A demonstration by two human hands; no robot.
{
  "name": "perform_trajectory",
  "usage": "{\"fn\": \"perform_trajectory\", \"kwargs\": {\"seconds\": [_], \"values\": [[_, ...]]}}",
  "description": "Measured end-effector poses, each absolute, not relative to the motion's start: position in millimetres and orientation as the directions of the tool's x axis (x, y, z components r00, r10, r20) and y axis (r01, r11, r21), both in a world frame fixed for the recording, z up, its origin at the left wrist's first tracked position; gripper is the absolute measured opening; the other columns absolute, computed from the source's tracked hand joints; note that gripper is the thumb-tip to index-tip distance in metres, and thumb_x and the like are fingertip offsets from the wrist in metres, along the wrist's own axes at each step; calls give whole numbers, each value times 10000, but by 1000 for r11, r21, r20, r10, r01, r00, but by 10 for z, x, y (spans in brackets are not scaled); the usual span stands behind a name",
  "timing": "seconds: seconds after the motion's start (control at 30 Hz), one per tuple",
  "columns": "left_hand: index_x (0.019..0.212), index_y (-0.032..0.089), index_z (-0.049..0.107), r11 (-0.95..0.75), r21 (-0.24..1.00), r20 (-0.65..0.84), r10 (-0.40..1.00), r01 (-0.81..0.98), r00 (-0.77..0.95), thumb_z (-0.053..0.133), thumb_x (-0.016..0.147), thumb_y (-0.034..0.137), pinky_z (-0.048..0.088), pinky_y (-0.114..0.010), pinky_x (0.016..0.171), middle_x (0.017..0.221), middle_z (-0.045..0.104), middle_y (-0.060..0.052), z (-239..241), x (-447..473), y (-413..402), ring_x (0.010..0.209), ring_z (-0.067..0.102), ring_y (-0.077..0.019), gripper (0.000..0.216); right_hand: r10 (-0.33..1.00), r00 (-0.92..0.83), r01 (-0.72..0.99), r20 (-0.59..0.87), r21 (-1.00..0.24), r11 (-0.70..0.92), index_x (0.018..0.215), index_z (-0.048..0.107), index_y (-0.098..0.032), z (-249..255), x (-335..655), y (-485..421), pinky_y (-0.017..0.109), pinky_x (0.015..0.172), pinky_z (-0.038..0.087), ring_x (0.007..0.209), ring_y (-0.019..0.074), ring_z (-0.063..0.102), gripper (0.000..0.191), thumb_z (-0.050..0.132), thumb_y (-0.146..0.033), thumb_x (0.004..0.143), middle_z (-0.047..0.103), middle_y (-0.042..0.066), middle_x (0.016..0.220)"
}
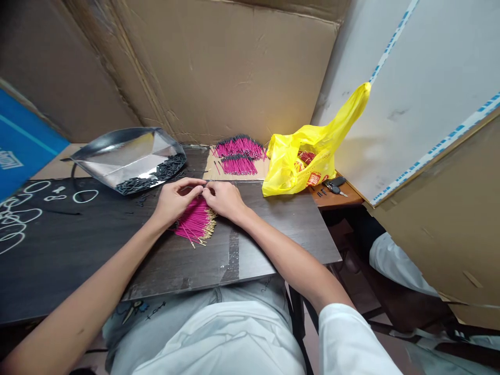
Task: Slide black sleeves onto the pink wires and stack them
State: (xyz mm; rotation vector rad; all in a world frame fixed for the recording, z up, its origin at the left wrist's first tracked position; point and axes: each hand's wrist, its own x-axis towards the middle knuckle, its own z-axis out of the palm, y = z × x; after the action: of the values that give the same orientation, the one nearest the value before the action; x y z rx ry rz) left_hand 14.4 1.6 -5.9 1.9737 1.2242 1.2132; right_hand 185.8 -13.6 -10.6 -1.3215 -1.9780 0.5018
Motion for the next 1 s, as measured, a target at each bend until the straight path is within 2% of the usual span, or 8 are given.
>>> {"fn": "perform_trajectory", "kwargs": {"seconds": [0.3, 0.47, 0.63, 0.73, 0.87, 1.0], "values": [[966, 187, 820, -450, 792, 415, 893, 412, 175, 678, 840, 345, 558, -348, 918, 1002, 797, -66, -51, 136, 23, 938, 721, -234, 248, 911, -235, 581, 340, -702, 412, 775, 675, -171, -123, 1845, -141, 245, 662, 303, 656, 126, 475, 294, 533, -315, 989, 591, -15, 681], [1014, 196, 830, -448, 819, 413, 894, 359, 175, 714, 835, 375, 565, -346, 895, 989, 796, -69, -63, 111, 48, 931, 719, -237, 279, 892, -241, 464, 382, -762, 452, 766, 671, -164, -176, 1847, -116, 236, 655, 306, 650, 109, 485, 326, 537, -354, 995, 593, -24, 683], [1010, 213, 843, -402, 880, 379, 915, 252, 136, 803, 776, 407, 576, -361, 880, 983, 800, -70, -71, 90, 74, 918, 723, -246, 307, 886, -232, 369, 402, -806, 463, 799, 692, -163, -199, 1856, -89, 227, 685, 344, 677, 108, 504, 306, 565, -384, 969, 610, -27, 702], [1017, 206, 843, -342, 926, 326, 938, 163, 116, 852, 735, 435, 581, -388, 912, 1028, 808, -86, -50, 93, 63, 947, 733, -265, 364, 902, -189, 327, 388, -841, 430, 746, 673, -160, -197, 1855, -68, 229, 669, 346, 658, 107, 483, 315, 593, -403, 930, 566, -34, 657], [1096, 181, 822, -322, 939, 300, 938, 120, 172, 894, 684, 490, 578, -435, 959, 1128, 794, -117, -1, 97, 23, 992, 735, -289, 520, 932, -160, 163, 325, -923, 349, 684, 628, -164, -193, 1865, -30, 227, 637, 366, 616, 99, 478, 326, 611, -429, 873, 541, -43, 622], [1196, 176, 780, -358, 920, 309, 913, 161, 265, 885, 690, 535, 591, -441, 922, 1167, 778, -130, 24, 112, -8, 954, 739, -276, 629, 954, -189, -58, 233, -972, 226, 661, 615, -167, -190, 1884, -1, 211, 588, 394, 564, 84, 483, 286, 638, -407, 816, 573, -38, 608]]}}
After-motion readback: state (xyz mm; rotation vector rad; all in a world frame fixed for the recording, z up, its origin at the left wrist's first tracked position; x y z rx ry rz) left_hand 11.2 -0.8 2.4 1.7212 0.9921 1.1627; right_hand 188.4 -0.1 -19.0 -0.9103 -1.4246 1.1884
